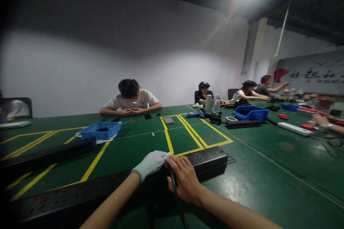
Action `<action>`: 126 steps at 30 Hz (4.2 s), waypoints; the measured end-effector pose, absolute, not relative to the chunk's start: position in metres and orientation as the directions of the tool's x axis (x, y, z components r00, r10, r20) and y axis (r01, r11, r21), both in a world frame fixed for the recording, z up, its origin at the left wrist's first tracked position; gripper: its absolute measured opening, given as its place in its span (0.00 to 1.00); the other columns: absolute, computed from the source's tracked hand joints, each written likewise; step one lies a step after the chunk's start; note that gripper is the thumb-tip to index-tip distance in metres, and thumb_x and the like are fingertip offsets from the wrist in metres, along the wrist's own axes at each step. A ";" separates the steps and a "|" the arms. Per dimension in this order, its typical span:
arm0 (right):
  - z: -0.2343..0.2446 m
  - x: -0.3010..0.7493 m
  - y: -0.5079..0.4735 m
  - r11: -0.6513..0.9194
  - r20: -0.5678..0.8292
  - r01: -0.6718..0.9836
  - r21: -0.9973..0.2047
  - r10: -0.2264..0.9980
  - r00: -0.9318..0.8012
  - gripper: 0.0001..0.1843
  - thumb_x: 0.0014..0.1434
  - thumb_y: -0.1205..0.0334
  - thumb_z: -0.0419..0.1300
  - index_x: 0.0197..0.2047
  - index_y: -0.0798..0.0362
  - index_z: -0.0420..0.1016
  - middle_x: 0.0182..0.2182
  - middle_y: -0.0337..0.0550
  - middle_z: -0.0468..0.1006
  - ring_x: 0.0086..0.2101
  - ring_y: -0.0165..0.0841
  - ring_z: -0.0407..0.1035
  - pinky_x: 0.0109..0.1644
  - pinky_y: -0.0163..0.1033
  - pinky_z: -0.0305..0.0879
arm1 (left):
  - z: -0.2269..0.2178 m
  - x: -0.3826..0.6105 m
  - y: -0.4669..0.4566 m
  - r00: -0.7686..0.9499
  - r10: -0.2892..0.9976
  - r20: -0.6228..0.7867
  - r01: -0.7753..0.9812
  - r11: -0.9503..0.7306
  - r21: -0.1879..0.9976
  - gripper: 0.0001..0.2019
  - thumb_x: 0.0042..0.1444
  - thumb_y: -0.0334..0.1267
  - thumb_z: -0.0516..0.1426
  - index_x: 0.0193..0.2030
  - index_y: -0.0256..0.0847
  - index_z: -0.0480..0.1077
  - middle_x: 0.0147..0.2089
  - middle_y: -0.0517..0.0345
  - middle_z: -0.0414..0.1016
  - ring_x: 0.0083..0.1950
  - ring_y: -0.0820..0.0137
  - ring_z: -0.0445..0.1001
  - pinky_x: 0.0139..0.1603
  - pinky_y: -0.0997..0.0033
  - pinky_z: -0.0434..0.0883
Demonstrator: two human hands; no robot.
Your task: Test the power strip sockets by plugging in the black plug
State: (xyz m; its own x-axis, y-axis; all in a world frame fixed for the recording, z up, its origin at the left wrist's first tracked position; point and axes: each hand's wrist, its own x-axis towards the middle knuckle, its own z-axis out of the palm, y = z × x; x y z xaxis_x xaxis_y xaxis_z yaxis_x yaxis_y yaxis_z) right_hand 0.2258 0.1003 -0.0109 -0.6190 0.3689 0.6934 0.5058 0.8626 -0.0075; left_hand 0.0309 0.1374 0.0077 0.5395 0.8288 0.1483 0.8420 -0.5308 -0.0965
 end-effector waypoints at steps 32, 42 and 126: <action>-0.010 0.225 0.100 0.865 0.709 0.501 -0.016 0.363 -0.605 0.37 0.52 0.68 0.54 0.65 0.54 0.54 0.55 0.52 0.70 0.53 0.44 0.66 0.57 0.54 0.63 | 0.002 0.029 0.140 0.542 0.826 0.159 0.840 -0.536 -0.079 0.18 0.64 0.42 0.54 0.58 0.40 0.64 0.55 0.49 0.71 0.52 0.64 0.73 0.52 0.54 0.72; -0.009 0.226 0.100 0.872 0.700 0.488 -0.026 0.365 -0.614 0.37 0.53 0.68 0.53 0.66 0.54 0.52 0.56 0.52 0.69 0.54 0.44 0.65 0.57 0.54 0.62 | 0.005 0.030 0.140 0.542 0.826 0.153 0.840 -0.537 -0.079 0.17 0.64 0.40 0.54 0.57 0.40 0.65 0.54 0.50 0.71 0.51 0.64 0.73 0.51 0.55 0.73; 0.045 0.230 0.133 0.846 0.778 0.531 -0.052 0.368 -0.509 0.11 0.67 0.60 0.56 0.51 0.45 0.72 0.45 0.42 0.79 0.47 0.38 0.73 0.51 0.45 0.68 | 0.042 0.047 0.120 0.115 0.991 -0.063 0.991 -0.119 -0.063 0.16 0.62 0.45 0.55 0.52 0.38 0.67 0.50 0.51 0.71 0.47 0.66 0.73 0.47 0.57 0.74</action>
